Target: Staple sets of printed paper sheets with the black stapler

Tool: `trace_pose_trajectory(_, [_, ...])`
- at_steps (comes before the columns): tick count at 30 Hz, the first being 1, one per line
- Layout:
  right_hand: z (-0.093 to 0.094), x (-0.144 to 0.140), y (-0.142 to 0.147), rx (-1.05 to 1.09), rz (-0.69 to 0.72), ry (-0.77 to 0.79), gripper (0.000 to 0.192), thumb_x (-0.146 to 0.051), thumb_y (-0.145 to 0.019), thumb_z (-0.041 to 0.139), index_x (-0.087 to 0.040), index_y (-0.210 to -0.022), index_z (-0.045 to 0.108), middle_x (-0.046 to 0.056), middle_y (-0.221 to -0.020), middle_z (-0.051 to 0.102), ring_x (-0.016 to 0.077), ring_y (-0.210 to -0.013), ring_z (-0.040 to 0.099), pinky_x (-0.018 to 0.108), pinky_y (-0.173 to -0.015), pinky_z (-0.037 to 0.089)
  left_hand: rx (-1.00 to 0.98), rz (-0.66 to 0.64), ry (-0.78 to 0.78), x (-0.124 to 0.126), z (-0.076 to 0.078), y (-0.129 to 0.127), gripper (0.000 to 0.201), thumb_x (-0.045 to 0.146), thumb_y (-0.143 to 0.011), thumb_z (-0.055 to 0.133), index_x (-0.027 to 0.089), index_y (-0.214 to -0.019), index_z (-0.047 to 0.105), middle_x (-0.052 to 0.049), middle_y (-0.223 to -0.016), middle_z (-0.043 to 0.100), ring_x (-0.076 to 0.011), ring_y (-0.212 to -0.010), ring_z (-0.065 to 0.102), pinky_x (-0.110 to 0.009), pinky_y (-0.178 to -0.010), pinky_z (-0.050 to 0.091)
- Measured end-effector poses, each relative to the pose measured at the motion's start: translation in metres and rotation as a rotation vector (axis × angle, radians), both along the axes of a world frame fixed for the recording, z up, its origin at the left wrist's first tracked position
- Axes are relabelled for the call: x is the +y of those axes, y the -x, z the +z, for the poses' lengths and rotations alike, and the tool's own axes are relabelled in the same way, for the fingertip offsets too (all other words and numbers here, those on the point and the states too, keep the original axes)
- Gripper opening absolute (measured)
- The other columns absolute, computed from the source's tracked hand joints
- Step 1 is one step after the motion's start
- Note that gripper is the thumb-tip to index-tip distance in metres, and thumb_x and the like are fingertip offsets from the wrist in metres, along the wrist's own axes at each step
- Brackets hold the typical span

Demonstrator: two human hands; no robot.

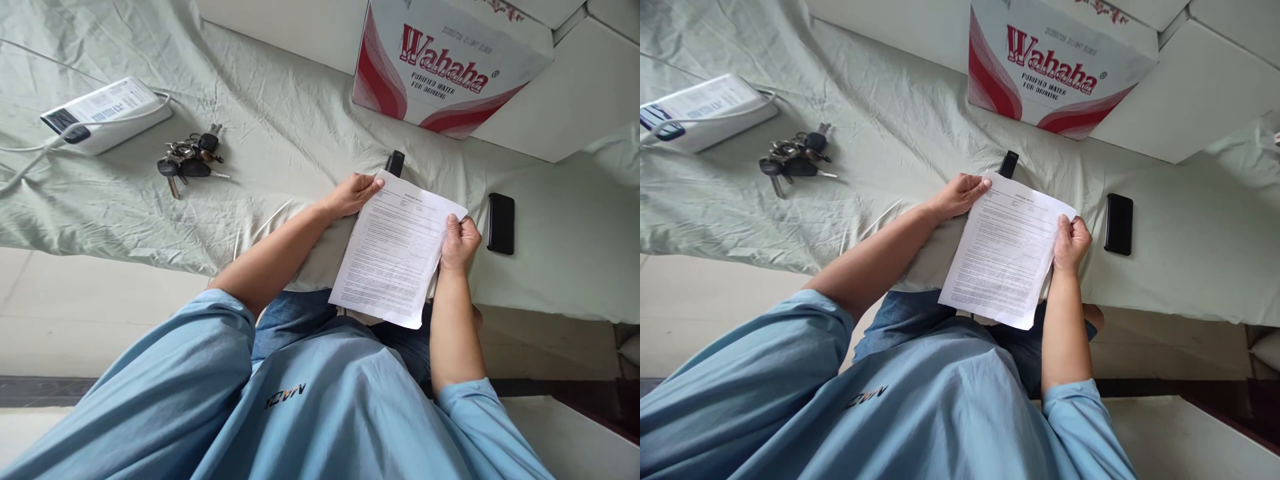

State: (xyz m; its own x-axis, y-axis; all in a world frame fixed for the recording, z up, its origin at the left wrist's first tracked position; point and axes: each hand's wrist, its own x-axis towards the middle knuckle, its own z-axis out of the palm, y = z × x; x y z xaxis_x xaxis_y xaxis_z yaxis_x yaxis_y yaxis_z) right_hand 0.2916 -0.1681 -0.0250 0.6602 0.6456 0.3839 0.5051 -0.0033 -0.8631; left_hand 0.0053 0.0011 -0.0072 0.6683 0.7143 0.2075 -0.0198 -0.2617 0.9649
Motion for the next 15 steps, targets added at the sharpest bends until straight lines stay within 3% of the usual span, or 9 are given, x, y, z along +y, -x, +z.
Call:
trace_pose_trajectory(7, [-0.004, -0.001, -0.003, -0.031, -0.013, 0.005, 0.064, -0.088, -0.090, 0.079, -0.024, -0.085, 0.071, -0.003, -0.073, 0.060, 0.0190, -0.073, 0.062, 0.035, -0.077, 0.056, 0.023, -0.016, 0.019, 0.000, 0.004, 0.000, 0.077, 0.091, -0.103, 0.065, 0.025, -0.070, 0.044, 0.001, -0.067, 0.040, -0.0144, -0.065, 0.037, -0.037, -0.065, 0.035])
trace_pose_trajectory(11, [-0.003, 0.006, 0.002, 0.054, 0.004, -0.082, 0.060, -0.081, -0.088, 0.086, -0.024, -0.103, 0.076, 0.002, -0.091, 0.074, 0.0193, -0.081, 0.070, 0.034, -0.078, 0.059, 0.036, 0.021, -0.001, 0.001, 0.002, -0.001, 0.074, 0.085, -0.106, 0.067, 0.025, -0.070, 0.044, 0.000, -0.068, 0.043, -0.0154, -0.066, 0.039, -0.038, -0.066, 0.037])
trace_pose_trajectory(13, [0.005, 0.001, 0.009, 0.139, 0.016, -0.138, 0.055, -0.074, -0.087, 0.089, -0.025, -0.110, 0.077, 0.003, -0.099, 0.079, 0.0140, -0.070, 0.064, 0.029, -0.066, 0.054, 0.042, 0.039, -0.006, 0.002, 0.000, -0.001, 0.072, 0.083, -0.108, 0.065, 0.025, -0.071, 0.044, 0.000, -0.069, 0.045, -0.0161, -0.067, 0.041, -0.037, -0.068, 0.039])
trace_pose_trajectory(15, [0.019, -0.019, 0.017, 0.254, 0.036, -0.163, 0.045, -0.065, -0.089, 0.092, -0.026, -0.106, 0.078, 0.002, -0.098, 0.081, 0.0072, -0.054, 0.046, 0.024, -0.052, 0.038, 0.046, 0.069, 0.004, 0.003, -0.002, -0.001, 0.070, 0.081, -0.109, 0.065, 0.025, -0.072, 0.044, 0.000, -0.069, 0.044, -0.0164, -0.068, 0.042, -0.036, -0.068, 0.040])
